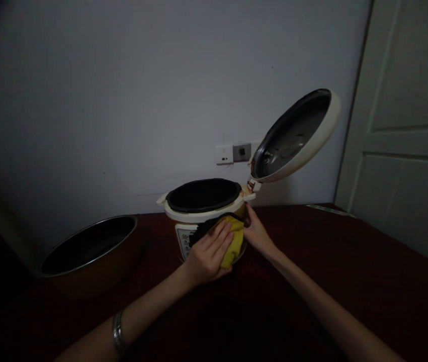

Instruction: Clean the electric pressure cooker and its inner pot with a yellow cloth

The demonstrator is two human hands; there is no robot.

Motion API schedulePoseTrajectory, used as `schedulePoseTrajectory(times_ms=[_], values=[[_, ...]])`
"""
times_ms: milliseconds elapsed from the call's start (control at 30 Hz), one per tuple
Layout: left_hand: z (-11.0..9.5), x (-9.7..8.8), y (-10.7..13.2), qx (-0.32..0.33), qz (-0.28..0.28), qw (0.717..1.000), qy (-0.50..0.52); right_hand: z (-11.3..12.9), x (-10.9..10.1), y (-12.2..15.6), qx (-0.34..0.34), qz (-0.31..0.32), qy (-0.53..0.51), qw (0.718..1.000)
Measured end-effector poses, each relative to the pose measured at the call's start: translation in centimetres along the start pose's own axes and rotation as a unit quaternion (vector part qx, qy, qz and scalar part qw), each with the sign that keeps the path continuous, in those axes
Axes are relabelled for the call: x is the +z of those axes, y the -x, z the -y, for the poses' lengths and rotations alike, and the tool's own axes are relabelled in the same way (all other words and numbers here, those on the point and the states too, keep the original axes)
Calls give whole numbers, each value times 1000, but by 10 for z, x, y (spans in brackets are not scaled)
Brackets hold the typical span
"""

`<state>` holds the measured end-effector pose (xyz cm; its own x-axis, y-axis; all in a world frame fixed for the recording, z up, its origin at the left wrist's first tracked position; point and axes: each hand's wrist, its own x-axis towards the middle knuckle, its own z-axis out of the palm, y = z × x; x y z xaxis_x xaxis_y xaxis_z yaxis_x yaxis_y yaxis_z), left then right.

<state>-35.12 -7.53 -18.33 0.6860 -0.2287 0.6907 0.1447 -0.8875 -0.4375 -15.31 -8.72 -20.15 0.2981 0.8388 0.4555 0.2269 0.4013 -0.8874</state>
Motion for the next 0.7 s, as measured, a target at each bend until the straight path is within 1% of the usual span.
schedulePoseTrajectory(times_ms=[67, 133, 267, 367, 433, 500, 533, 600, 633, 700], values=[[-1, 1, 5, 6, 19, 1000, -14, 2, 1, 1, 2, 2, -8, 1000], [-1, 0, 17, 27, 43, 998, -19, 4, 3, 1, 5, -9, -13, 1000], [0, -2, 51, 102, 131, 986, 8, 7, 7, 3, 15, -27, -7, 1000], [7, -4, 70, 150, 204, 966, 41, 7, 6, 3, 18, -28, -6, 999], [17, -6, 78, 196, 253, 945, 67, 5, 4, 2, 20, -27, -7, 999], [28, -8, 86, 234, 286, 924, 94, 3, 3, 1, 18, -24, -6, 1000], [33, -9, 91, 243, 293, 919, 107, 2, 3, 1, 16, -23, -7, 1000], [39, -11, 98, 244, 294, 916, 123, 0, 2, -1, 12, -24, -16, 1000], [39, -11, 100, 242, 292, 917, 127, -1, 2, -2, 12, -26, -24, 999], [33, -11, 101, 238, 283, 920, 129, -4, 2, -4, 17, -29, -48, 998]])
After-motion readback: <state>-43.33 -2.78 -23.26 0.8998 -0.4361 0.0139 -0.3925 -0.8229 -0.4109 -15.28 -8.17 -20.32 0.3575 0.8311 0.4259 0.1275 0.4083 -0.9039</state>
